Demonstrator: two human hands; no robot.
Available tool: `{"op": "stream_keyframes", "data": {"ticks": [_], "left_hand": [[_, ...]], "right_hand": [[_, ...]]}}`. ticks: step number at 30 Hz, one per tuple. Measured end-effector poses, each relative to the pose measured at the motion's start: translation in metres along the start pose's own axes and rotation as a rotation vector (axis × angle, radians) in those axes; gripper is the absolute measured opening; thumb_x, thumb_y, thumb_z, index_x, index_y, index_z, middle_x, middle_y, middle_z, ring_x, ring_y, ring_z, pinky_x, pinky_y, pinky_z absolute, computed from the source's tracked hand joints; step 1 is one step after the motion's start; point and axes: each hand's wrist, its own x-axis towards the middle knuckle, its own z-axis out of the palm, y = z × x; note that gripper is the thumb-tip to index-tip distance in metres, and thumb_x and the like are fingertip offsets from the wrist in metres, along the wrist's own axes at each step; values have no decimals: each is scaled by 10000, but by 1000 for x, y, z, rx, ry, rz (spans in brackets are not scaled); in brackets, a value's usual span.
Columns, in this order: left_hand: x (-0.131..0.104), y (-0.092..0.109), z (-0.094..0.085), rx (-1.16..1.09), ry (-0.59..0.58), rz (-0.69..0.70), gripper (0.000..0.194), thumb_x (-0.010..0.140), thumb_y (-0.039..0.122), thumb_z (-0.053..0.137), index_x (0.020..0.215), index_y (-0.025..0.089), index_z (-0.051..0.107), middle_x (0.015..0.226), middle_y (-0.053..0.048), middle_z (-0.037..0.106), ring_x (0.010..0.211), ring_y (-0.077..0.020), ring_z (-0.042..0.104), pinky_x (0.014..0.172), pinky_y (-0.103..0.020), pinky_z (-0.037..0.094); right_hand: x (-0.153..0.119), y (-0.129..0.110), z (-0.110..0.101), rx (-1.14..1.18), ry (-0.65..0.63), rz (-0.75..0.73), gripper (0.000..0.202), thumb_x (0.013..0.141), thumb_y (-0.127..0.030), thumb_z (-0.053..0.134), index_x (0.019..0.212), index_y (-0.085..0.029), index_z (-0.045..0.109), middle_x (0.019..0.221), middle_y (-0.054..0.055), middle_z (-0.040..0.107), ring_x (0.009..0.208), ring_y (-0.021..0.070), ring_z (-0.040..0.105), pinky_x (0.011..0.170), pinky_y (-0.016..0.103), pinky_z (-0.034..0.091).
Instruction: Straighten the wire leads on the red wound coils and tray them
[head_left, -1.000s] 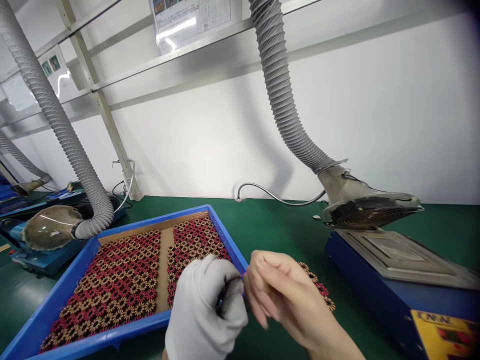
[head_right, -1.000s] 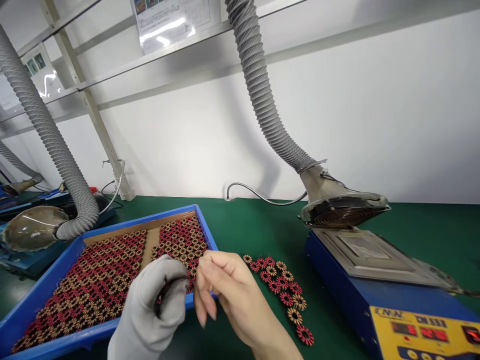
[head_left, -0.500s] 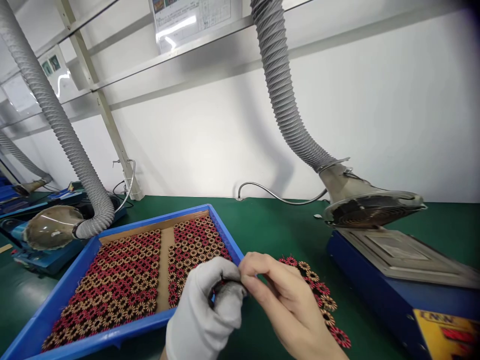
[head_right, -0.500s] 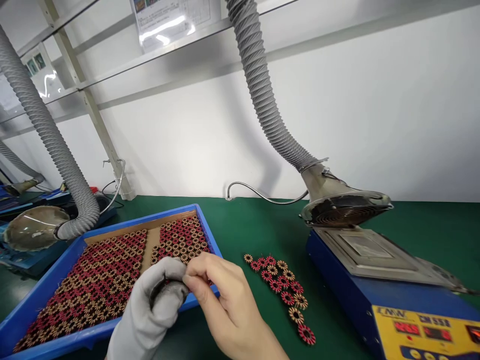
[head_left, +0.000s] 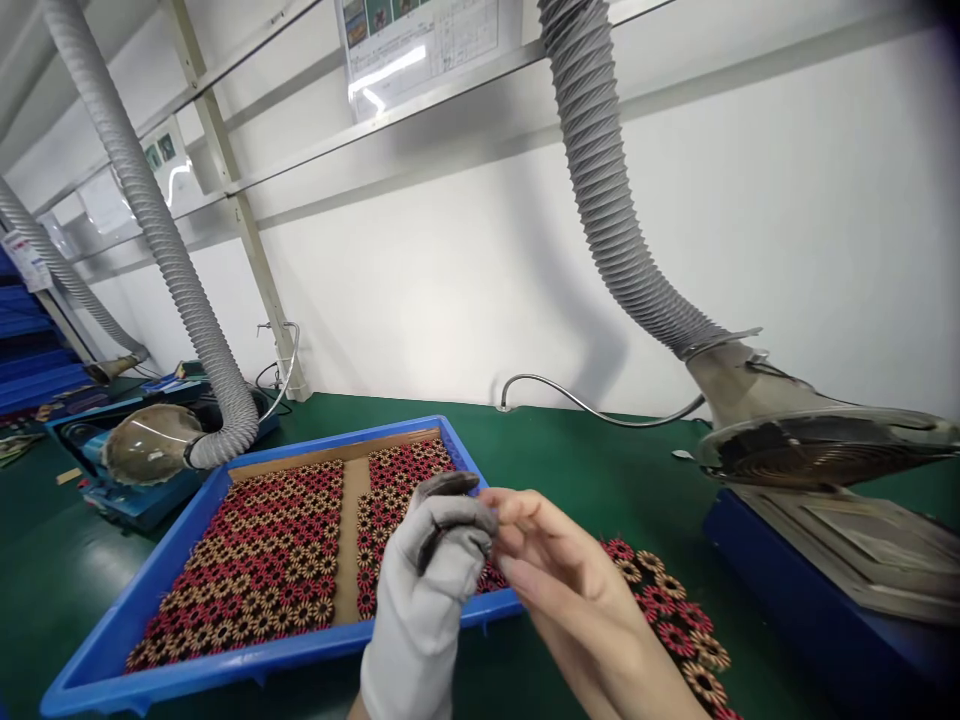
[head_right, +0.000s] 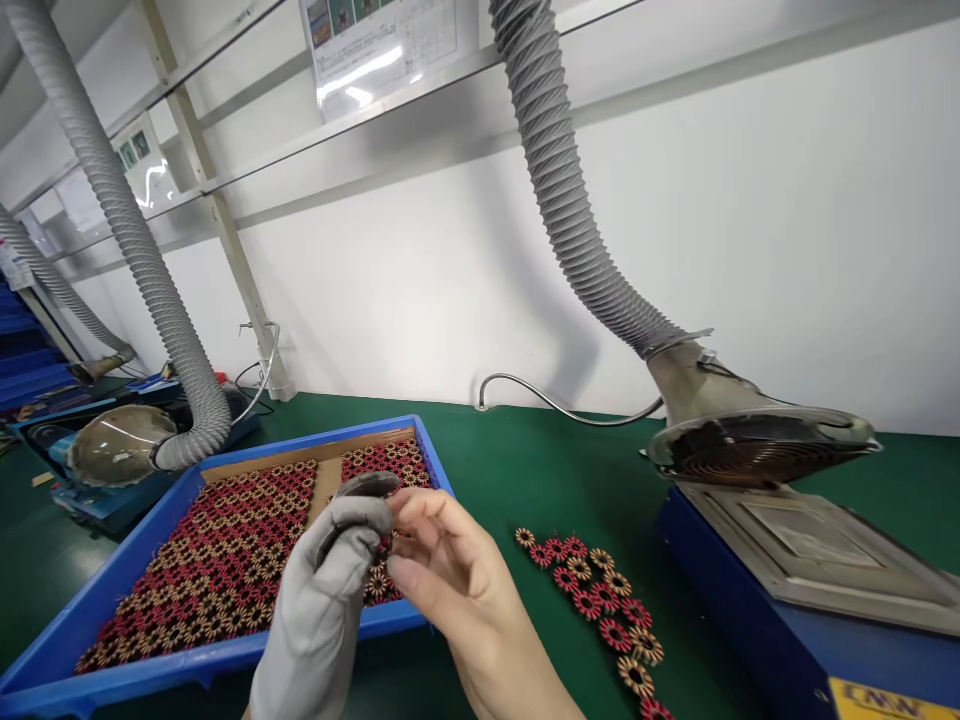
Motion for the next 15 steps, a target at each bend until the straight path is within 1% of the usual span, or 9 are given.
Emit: {"op": "stream_keyframes", "data": {"ticks": [2,5,7,9,11,13,15], "left_hand": [[1,-4,-1,-64,14,-34,163,837,194,531,828,227,691,1010,-17,655,1043,-165,580,907,-239,456],[2,-6,-3,-128,21,-79,144,838,211,565,903,233,692,1033,-15,670,1048,-157,587,912,-228,462],[3,-4,-5,-153,18,-117,200,828,228,592,1014,235,664,1046,-22,679,1026,-158,602,902,-230,477],[5,1,-8,-157,-13,-179,270,807,229,621,1076,229,645,1031,-33,691,946,-152,632,852,-225,502],[7,4,-13,-158,-58,-228,222,772,206,656,991,213,688,931,-28,710,789,-122,647,717,-177,520],[8,5,-17,-163,-72,-220,122,750,167,667,848,202,728,830,-17,715,681,-99,634,610,-147,506],[10,3,-21,-161,-51,-143,108,728,121,673,738,204,742,799,-12,723,697,-109,647,628,-155,516]], "right_hand": [[3,5,4,103,-46,45,185,754,-314,704,875,-246,581,977,33,613,931,171,587,811,268,477],[6,14,4,165,20,58,219,710,-312,755,859,-236,614,936,32,633,900,159,602,798,252,485],[7,19,1,190,56,90,255,690,-316,776,899,-238,652,938,35,649,889,147,607,776,223,491],[6,22,-2,209,70,141,285,694,-320,776,946,-236,671,975,47,660,893,146,610,767,217,494],[5,23,-4,225,76,193,269,712,-312,766,954,-233,678,1006,58,663,905,159,613,789,252,496],[5,24,-5,243,74,227,245,718,-303,763,939,-237,683,989,55,666,896,175,618,805,301,497],[4,25,-4,265,72,250,232,708,-297,771,918,-241,689,945,43,670,890,184,620,816,327,493]]}}
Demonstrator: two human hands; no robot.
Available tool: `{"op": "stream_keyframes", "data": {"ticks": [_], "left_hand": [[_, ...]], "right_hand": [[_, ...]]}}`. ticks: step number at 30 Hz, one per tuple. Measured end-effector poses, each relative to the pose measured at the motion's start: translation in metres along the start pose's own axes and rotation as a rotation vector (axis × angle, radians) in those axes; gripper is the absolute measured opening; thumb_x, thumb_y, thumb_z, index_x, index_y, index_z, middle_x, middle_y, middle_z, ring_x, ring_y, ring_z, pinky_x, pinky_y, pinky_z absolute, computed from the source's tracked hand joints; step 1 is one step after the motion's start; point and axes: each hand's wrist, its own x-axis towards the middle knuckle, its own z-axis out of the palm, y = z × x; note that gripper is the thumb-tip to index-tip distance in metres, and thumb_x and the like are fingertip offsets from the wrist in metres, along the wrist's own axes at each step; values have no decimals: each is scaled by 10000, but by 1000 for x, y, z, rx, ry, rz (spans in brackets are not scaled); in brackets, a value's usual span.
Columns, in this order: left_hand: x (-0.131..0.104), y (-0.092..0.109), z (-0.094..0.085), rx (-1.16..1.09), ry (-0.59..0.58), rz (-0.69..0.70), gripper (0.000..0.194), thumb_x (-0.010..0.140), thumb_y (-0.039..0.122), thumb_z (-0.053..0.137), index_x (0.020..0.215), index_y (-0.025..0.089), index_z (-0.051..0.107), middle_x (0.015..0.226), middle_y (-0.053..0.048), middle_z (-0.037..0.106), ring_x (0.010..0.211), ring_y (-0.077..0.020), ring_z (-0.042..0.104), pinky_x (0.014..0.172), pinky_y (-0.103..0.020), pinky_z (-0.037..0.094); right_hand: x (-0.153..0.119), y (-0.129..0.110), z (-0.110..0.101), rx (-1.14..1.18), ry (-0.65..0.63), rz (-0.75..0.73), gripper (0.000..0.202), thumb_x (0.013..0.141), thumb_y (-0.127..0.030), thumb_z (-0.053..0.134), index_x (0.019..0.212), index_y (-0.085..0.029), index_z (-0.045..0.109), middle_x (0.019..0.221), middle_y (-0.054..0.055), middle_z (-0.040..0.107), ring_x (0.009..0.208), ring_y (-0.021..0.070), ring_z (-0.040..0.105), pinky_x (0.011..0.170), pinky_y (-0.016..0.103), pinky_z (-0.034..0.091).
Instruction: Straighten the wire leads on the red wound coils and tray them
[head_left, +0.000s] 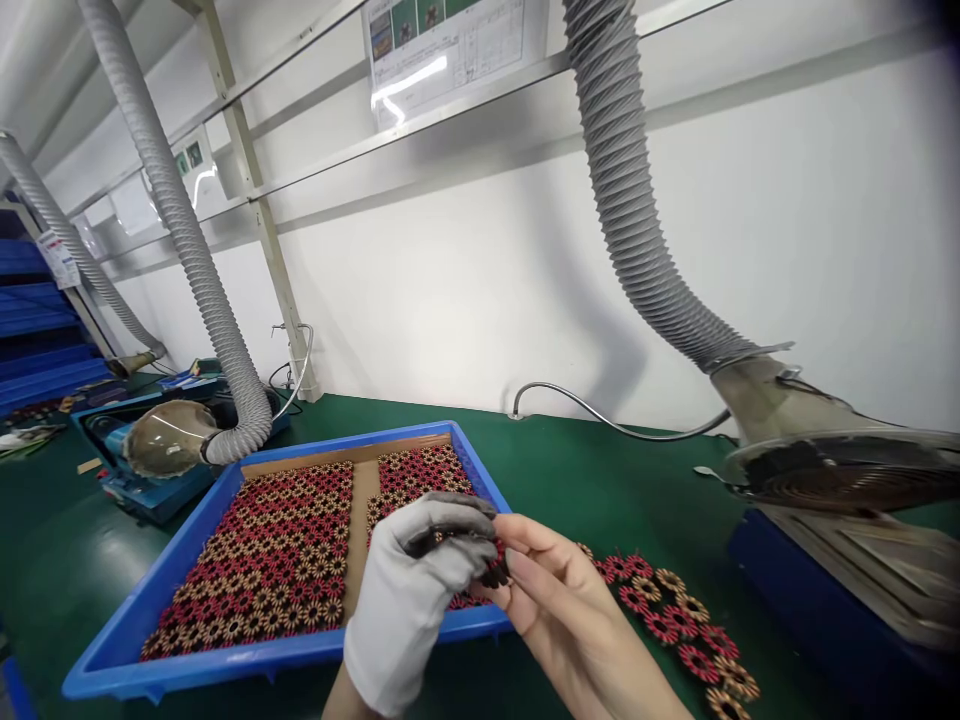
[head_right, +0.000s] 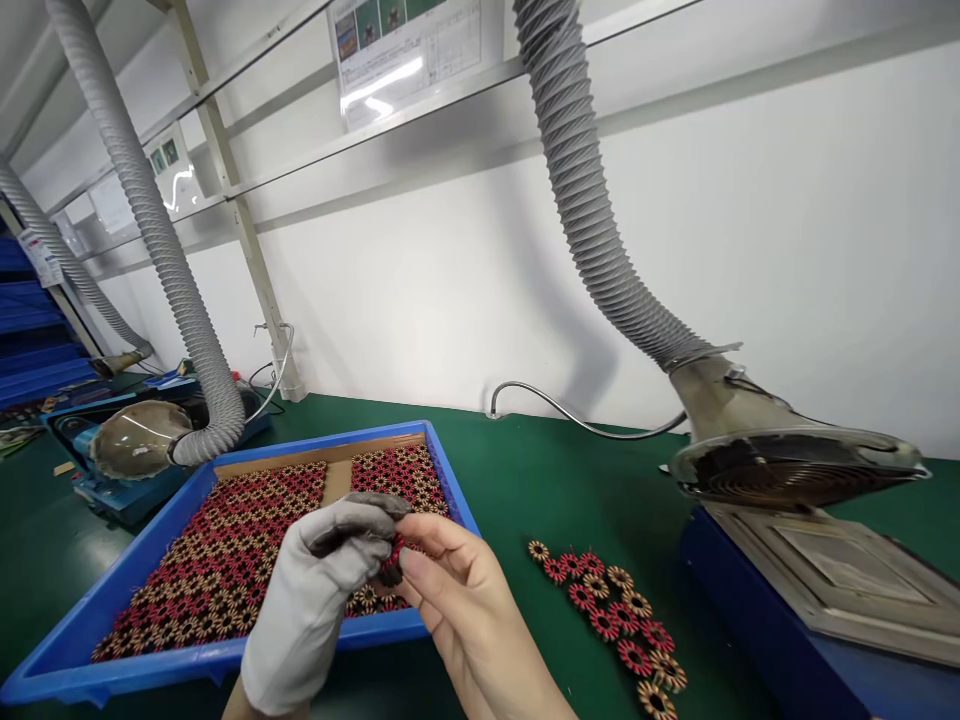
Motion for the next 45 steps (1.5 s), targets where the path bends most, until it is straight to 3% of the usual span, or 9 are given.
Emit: {"op": "stream_keyframes", "data": {"ticks": [8,13,17,23,28,32,35,39,45], "left_hand": [[-1,1,-8,-104,203,241,124,743,167,684,763,277,737,842,42,740,815,-110,682,774,-154,527],[-9,14,-4,507,-77,349,487,595,7,751,960,325,697,1028,38,675,973,-125,627,865,-154,476],[-5,12,-4,564,-102,475,438,626,30,751,955,314,692,970,34,673,923,-116,624,853,-162,472],[6,-2,-3,102,13,229,85,738,181,710,711,253,747,809,14,714,806,-120,653,751,-163,518],[5,-6,-4,-275,183,119,116,699,347,748,690,232,742,763,11,722,802,-148,669,797,-215,527],[5,5,-12,-65,27,109,200,676,329,757,831,203,765,854,-42,727,889,-184,653,873,-237,502],[6,10,-13,69,-93,10,111,611,144,759,715,180,773,827,-63,729,802,-183,660,726,-216,532],[6,6,-6,-88,52,31,67,602,122,756,579,182,736,683,-27,709,718,-157,657,688,-214,530],[8,2,-15,-206,299,129,110,640,312,783,674,217,738,745,1,738,771,-144,680,791,-222,535]], "right_hand": [[-3,-5,6,107,-42,7,240,675,-303,797,874,-197,715,795,22,669,742,124,625,712,243,523],[-2,-11,14,213,-3,4,263,599,-314,843,812,-212,729,748,28,697,656,116,630,606,200,511],[-2,-13,15,208,63,9,278,579,-305,855,809,-213,731,782,25,698,651,97,614,599,182,498],[-6,-5,15,66,85,-15,319,579,-335,851,855,-240,723,897,15,678,787,122,607,709,212,498],[-10,-4,16,-19,114,24,341,549,-347,862,836,-217,730,881,15,658,780,118,585,677,190,490],[-7,-3,12,60,-21,55,266,639,-330,815,868,-227,727,890,19,667,747,137,628,694,250,513],[-5,1,10,95,-5,54,210,669,-294,802,859,-249,723,854,19,688,757,151,641,717,285,519],[-5,6,14,107,25,45,223,632,-280,826,826,-227,728,811,33,704,757,174,646,698,307,528],[-4,3,22,190,42,77,264,631,-295,828,850,-179,738,758,27,699,662,128,641,633,237,530]]}}
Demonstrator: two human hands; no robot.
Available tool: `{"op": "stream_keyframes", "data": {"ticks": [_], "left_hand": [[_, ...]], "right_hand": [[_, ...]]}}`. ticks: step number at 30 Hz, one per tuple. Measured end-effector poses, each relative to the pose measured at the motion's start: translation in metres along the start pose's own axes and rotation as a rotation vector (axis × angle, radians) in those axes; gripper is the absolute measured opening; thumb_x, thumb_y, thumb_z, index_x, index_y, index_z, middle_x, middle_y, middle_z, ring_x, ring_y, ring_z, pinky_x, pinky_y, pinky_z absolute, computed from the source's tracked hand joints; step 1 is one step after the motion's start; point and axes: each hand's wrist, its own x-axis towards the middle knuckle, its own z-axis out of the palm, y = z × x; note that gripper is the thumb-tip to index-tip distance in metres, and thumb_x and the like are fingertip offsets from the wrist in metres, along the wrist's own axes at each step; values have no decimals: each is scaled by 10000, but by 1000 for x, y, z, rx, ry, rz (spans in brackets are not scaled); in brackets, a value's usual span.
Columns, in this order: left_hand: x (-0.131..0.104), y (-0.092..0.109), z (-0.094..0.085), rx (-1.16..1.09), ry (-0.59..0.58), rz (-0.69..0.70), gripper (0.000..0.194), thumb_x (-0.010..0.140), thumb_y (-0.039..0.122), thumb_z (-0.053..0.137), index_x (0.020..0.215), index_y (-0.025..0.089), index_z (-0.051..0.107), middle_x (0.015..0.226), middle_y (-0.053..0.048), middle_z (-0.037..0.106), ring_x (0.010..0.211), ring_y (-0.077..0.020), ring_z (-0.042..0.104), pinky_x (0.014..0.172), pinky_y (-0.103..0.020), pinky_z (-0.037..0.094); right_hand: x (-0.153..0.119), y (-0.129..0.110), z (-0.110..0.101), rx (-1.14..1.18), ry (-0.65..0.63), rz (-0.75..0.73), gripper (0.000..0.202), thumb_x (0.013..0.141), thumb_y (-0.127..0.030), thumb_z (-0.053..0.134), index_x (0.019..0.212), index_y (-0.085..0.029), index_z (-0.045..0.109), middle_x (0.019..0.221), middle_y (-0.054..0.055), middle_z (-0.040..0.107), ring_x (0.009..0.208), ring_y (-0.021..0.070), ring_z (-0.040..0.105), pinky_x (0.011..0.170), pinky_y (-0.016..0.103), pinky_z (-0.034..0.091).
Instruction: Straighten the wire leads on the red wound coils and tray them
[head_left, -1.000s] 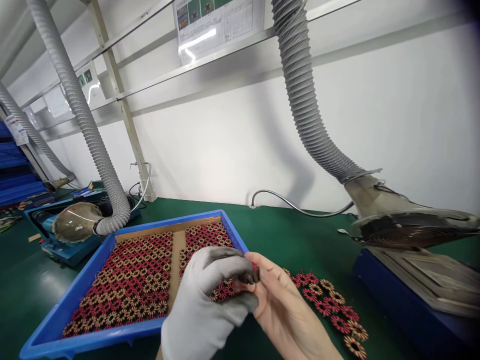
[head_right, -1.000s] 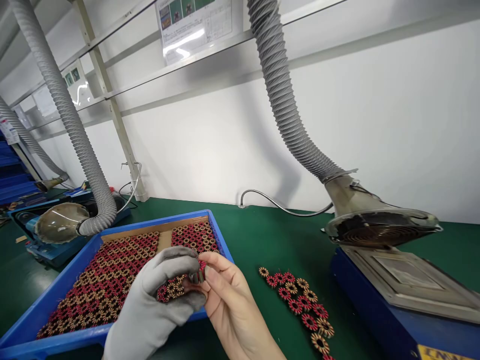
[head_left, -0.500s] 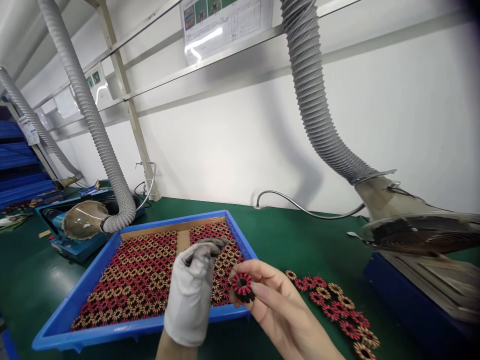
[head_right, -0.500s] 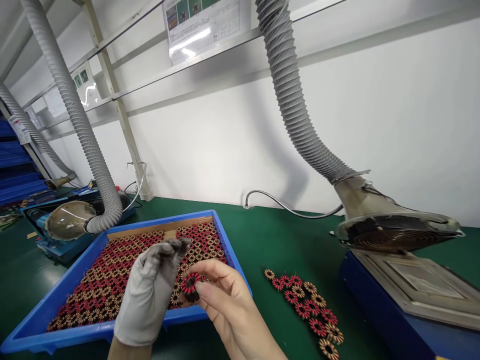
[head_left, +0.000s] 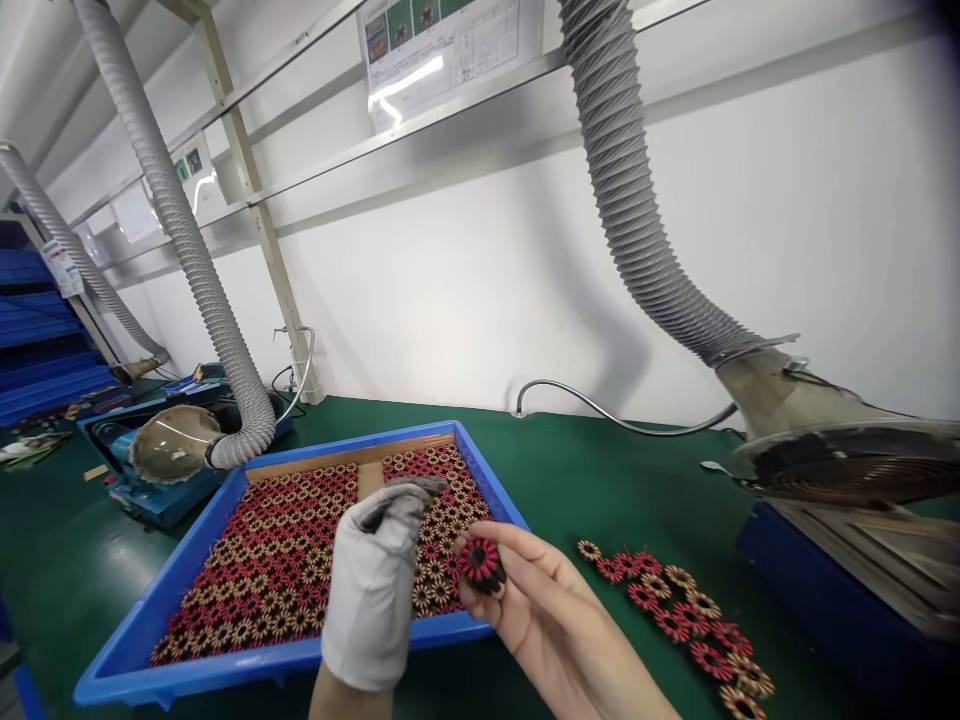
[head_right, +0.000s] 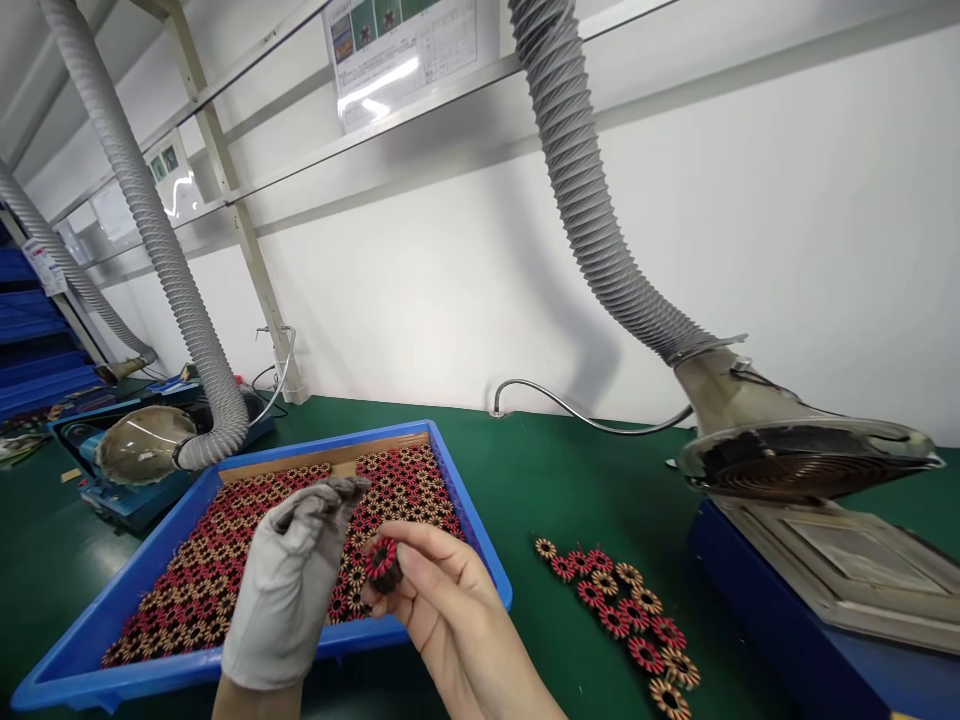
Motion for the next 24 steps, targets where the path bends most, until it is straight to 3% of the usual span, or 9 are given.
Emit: {"op": "stream_keyframes", "data": {"ticks": [3,7,9,12,16,21,24], "left_hand": [[3,2,-4,94,8,36,97,669,256,747,755,213,743,802,-15,743,746,-133,673,741,-199,539],[0,9,1,378,-123,19,295,602,144,738,892,190,721,949,-61,721,873,-193,665,717,-218,545],[-4,10,3,520,-220,18,431,565,106,754,979,209,695,1072,-61,681,1025,-221,620,814,-240,529],[-9,5,5,650,-392,44,567,579,23,717,1078,284,652,1183,-17,625,1124,-197,564,961,-260,455],[-11,0,7,653,-446,156,423,677,5,631,988,285,692,1127,-5,657,1071,-167,592,944,-247,459],[-7,4,10,479,-379,88,125,662,107,714,750,189,748,873,-64,733,835,-198,669,767,-253,543],[-4,1,8,332,-287,-1,70,670,123,694,643,174,732,774,-61,736,759,-190,677,713,-252,554]], "right_hand": [[3,-4,1,45,91,10,323,583,-283,857,862,-166,744,686,26,697,645,132,662,647,216,540],[6,-10,2,137,201,8,381,464,-215,904,805,-162,744,699,30,715,655,143,680,621,193,549],[6,-12,2,191,189,37,382,466,-214,900,808,-161,740,674,9,703,677,156,688,592,184,542],[6,-12,3,266,68,71,287,536,-256,869,766,-156,730,625,-11,675,722,181,686,623,212,535],[6,-10,3,321,-68,57,243,599,-255,832,797,-166,724,721,8,701,717,166,645,734,286,520],[7,-7,2,295,5,87,239,593,-246,833,778,-170,700,741,25,706,675,149,624,722,306,509],[7,-6,0,219,51,93,287,535,-238,862,754,-175,687,725,20,698,667,147,627,694,298,508]]}}
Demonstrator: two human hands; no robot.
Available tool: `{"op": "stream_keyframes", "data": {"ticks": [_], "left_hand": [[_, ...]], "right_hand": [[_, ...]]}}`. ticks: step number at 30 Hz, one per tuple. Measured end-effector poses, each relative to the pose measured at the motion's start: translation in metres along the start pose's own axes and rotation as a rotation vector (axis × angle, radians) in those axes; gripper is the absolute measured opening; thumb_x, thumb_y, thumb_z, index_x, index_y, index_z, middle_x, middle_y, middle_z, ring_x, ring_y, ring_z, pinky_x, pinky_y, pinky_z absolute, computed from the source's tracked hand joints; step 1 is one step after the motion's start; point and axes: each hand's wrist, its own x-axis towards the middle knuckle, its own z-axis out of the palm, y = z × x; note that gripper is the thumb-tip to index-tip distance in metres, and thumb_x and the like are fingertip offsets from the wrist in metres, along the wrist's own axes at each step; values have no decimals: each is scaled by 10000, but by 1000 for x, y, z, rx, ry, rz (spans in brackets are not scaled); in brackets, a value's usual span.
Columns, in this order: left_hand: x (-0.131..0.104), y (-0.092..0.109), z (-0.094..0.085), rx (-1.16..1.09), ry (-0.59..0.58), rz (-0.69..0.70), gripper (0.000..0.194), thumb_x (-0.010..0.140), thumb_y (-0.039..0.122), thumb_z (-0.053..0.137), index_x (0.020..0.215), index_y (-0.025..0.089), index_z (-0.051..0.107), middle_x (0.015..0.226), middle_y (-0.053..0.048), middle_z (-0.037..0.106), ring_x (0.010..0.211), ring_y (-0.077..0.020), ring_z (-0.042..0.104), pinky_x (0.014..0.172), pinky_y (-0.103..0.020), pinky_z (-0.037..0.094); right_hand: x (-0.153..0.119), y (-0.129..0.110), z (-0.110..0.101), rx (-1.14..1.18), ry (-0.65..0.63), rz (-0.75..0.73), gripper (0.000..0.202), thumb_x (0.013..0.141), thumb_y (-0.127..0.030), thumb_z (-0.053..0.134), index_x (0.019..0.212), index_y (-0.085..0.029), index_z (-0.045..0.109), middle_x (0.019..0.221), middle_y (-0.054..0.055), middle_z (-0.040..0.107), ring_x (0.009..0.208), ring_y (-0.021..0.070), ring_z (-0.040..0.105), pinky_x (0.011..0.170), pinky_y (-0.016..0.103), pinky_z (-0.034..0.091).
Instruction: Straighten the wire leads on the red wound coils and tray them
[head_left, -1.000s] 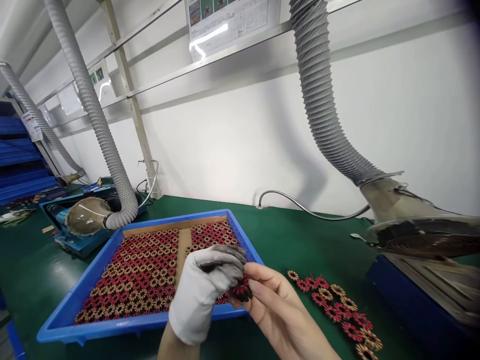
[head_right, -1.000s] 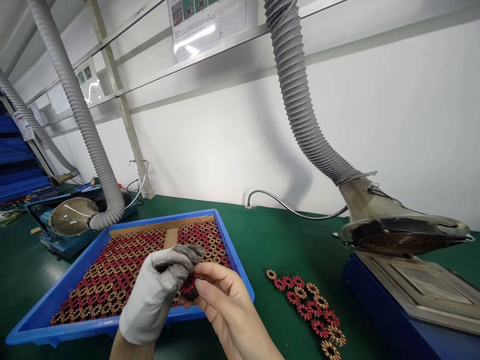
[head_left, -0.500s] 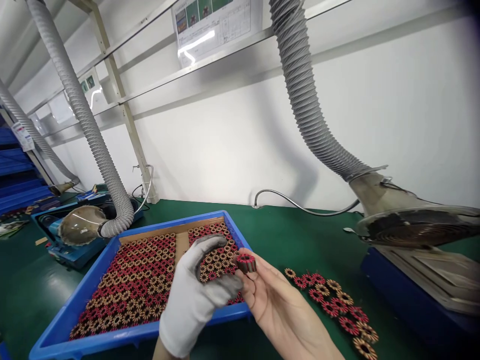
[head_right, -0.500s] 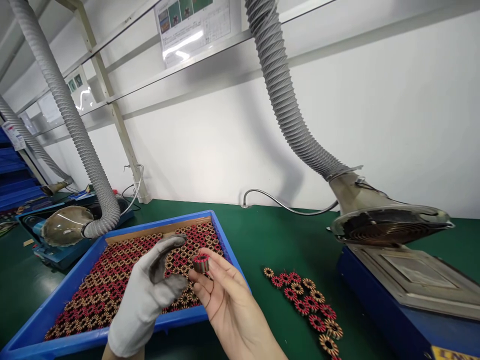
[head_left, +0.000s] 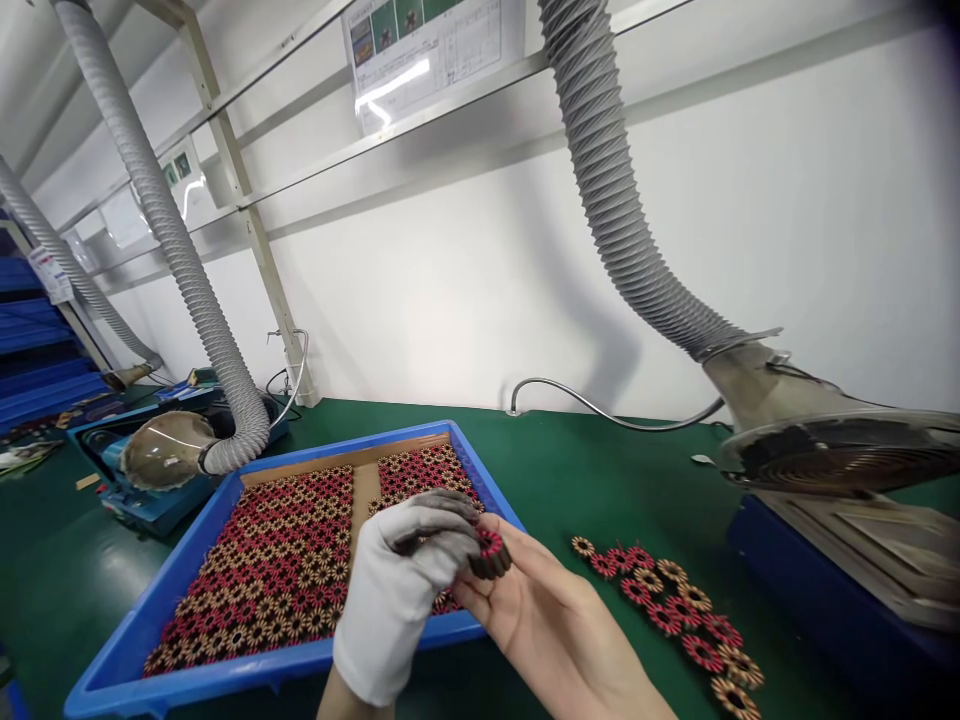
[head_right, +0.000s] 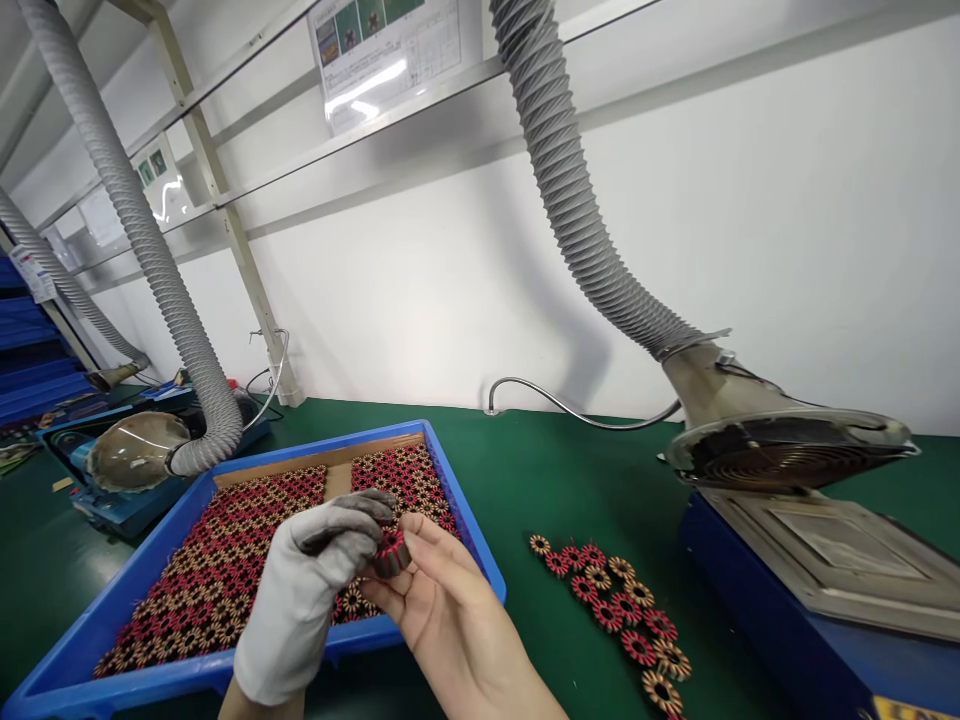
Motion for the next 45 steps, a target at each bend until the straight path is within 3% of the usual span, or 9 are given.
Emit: {"op": "stream_keyframes", "data": {"ticks": [6,12,21,25,28,34,40,42,45], "left_hand": [[1,-2,-12,-189,259,-3,121,695,288,711,709,171,733,769,-53,732,795,-195,679,797,-288,541],[-2,11,-6,42,-82,-228,104,669,171,696,750,146,757,816,-86,737,771,-209,667,719,-274,530],[4,-4,-8,-365,253,-19,82,675,260,729,720,191,737,764,-30,735,771,-165,676,790,-260,531],[1,13,-10,-41,8,-202,153,621,111,681,751,152,750,805,-76,748,726,-176,674,622,-206,536],[-4,18,-6,5,-15,-277,141,653,73,634,676,163,740,730,-52,743,656,-154,664,552,-186,522],[-7,14,-7,46,-3,-153,225,659,8,607,690,178,752,765,-32,741,715,-149,678,640,-174,541],[-7,8,-26,-57,220,108,148,737,147,648,800,233,750,837,-25,745,775,-151,680,709,-189,544],[-8,11,-29,39,135,99,168,721,162,671,857,229,744,952,-49,729,924,-200,664,750,-214,545],[-10,19,-25,333,-208,28,363,683,127,701,1026,242,698,1193,-62,631,1128,-237,570,901,-252,494]], "right_hand": [[-1,0,-6,-193,-80,-3,251,603,-252,826,754,-192,634,683,-13,617,665,133,598,659,269,492],[0,3,-9,-292,-90,-122,278,637,-216,816,689,-182,545,693,-47,505,653,83,511,637,204,470],[0,2,-11,-250,-204,-49,221,657,-225,800,713,-195,588,736,-22,583,673,111,591,660,245,504],[1,3,-11,-233,-144,-53,260,603,-240,836,750,-201,625,735,-36,563,663,106,593,637,238,522],[0,2,-10,-227,-103,-72,291,566,-249,855,735,-195,624,714,-47,515,658,96,564,624,225,528],[-2,0,-8,-279,-160,-60,238,633,-241,816,754,-197,616,746,-32,546,679,92,556,648,216,509],[-3,-2,-9,-529,-115,-165,265,666,-297,788,849,-221,611,805,-9,602,706,102,535,640,211,463],[-5,-4,-9,-677,-76,-262,261,690,-282,763,889,-230,603,807,-4,626,712,106,543,633,204,447],[-8,-7,-8,-875,-67,-360,363,687,-187,720,1005,-265,562,815,-13,648,723,126,575,673,238,459]]}}
